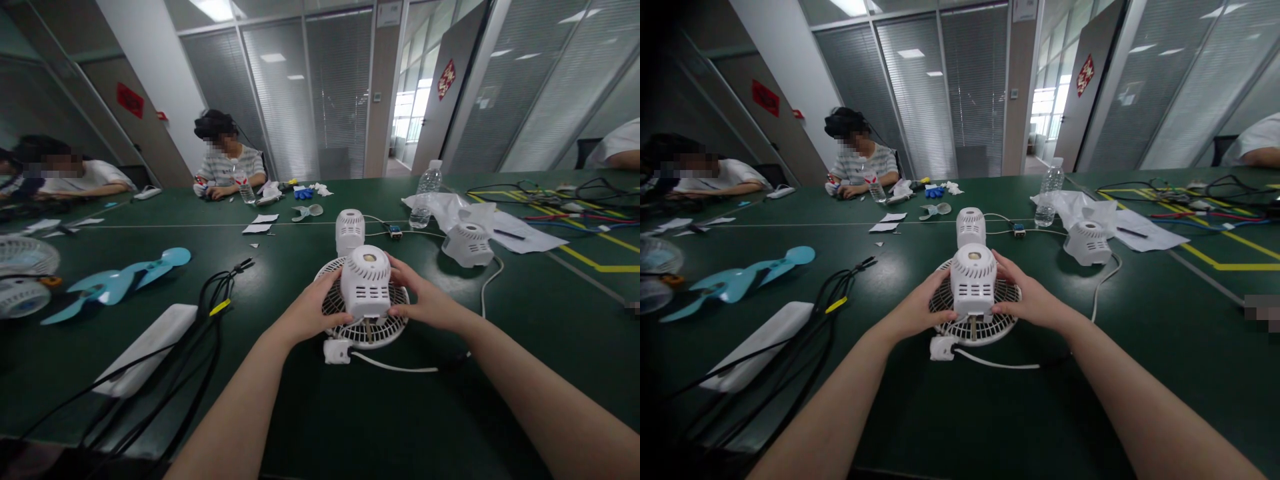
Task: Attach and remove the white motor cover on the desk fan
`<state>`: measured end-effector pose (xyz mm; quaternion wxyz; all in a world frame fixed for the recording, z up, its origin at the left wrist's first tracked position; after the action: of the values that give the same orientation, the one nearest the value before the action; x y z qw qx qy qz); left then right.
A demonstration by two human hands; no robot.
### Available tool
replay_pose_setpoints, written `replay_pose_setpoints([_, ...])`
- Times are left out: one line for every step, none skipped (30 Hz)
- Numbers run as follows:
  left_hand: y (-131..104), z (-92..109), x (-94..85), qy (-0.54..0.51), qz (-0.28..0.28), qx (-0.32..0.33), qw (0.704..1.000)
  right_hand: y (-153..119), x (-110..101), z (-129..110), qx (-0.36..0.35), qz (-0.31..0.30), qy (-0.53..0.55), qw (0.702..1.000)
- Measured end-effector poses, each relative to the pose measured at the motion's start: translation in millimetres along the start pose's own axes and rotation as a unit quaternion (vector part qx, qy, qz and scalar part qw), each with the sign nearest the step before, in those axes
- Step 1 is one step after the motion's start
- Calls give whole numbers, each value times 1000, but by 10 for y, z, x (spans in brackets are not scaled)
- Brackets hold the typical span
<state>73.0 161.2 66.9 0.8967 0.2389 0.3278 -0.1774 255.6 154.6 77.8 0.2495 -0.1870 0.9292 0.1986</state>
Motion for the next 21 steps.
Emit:
replay_pose_setpoints([-2, -10, -3, 3, 2, -2, 1000, 7, -5, 1, -4, 8, -13, 1000])
replay_pose_setpoints([-5, -19, -5, 5, 6, -4, 1000, 12, -6, -6, -7, 14, -26, 1000])
replay_pose_setpoints([-6, -27, -6, 7, 9, -8, 1000, 14, -3, -15, -10, 17, -40, 999])
replay_pose_setpoints([-8, -33, -6, 8, 12, -11, 1000, 15, 2, -25, -11, 18, -53, 998])
replay_pose_setpoints([-8, -38, -5, 8, 14, -15, 1000, 15, 7, -33, -12, 17, -65, 998])
replay_pose_setpoints([-8, -41, -3, 8, 16, -18, 1000, 13, 13, -39, -12, 15, -77, 997])
replay_pose_setpoints([-8, -43, -1, 8, 16, -21, 1000, 12, 17, -43, -12, 12, -87, 996])
replay_pose_setpoints([-6, -43, 0, 9, 16, -22, 1000, 10, 18, -44, -14, 11, -95, 995])
replay_pose_setpoints([-5, -43, -1, 10, 16, -21, 1000, 9, 18, -42, -15, 11, -100, 995])
replay_pose_setpoints([-4, -42, -3, 12, 16, -19, 1000, 7, 20, -37, -15, 11, -105, 994])
replay_pose_setpoints([-3, -40, -6, 13, 16, -16, 1000, 7, 20, -32, -15, 11, -107, 994])
replay_pose_setpoints([-3, -40, -10, 14, 16, -12, 1000, 7, 22, -28, -15, 12, -107, 994])
replay_pose_setpoints([-4, -42, -13, 15, 16, -10, 1000, 8, 25, -26, -15, 13, -106, 994])
replay_pose_setpoints([-4, -46, -16, 15, 15, -8, 1000, 9, 30, -27, -14, 12, -103, 994])
replay_pose_setpoints([-5, -52, -16, 16, 14, -6, 1000, 11, 37, -30, -13, 10, -101, 995])
replay_pose_setpoints([-6, -58, -17, 17, 13, -4, 1000, 13, 43, -37, -13, 9, -100, 995])
replay_pose_setpoints([-7, -63, -17, 18, 14, -2, 1000, 14, 47, -47, -14, 8, -100, 995])
replay_pose_setpoints([-7, -68, -16, 18, 14, 0, 1000, 16, 51, -54, -14, 7, -104, 995])
replay_pose_setpoints([-8, -71, -15, 16, 14, 3, 1000, 16, 52, -59, -14, 7, -108, 994])
replay_pose_setpoints([-8, -73, -13, 15, 14, 6, 1000, 16, 52, -61, -13, 7, -113, 993])
replay_pose_setpoints([-9, -74, -11, 13, 14, 9, 1000, 14, 52, -62, -12, 7, -116, 993])
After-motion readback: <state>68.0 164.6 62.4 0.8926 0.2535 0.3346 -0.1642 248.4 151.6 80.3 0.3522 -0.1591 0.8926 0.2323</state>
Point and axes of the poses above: each hand's wrist, its own y-axis towards the middle knuckle, its own x-axis out of the palm, z = x × y, the point moved 9 cm from there along y, towards the middle knuckle, and after that the axes turned 6 degrees about z, right-handed, at the moved point
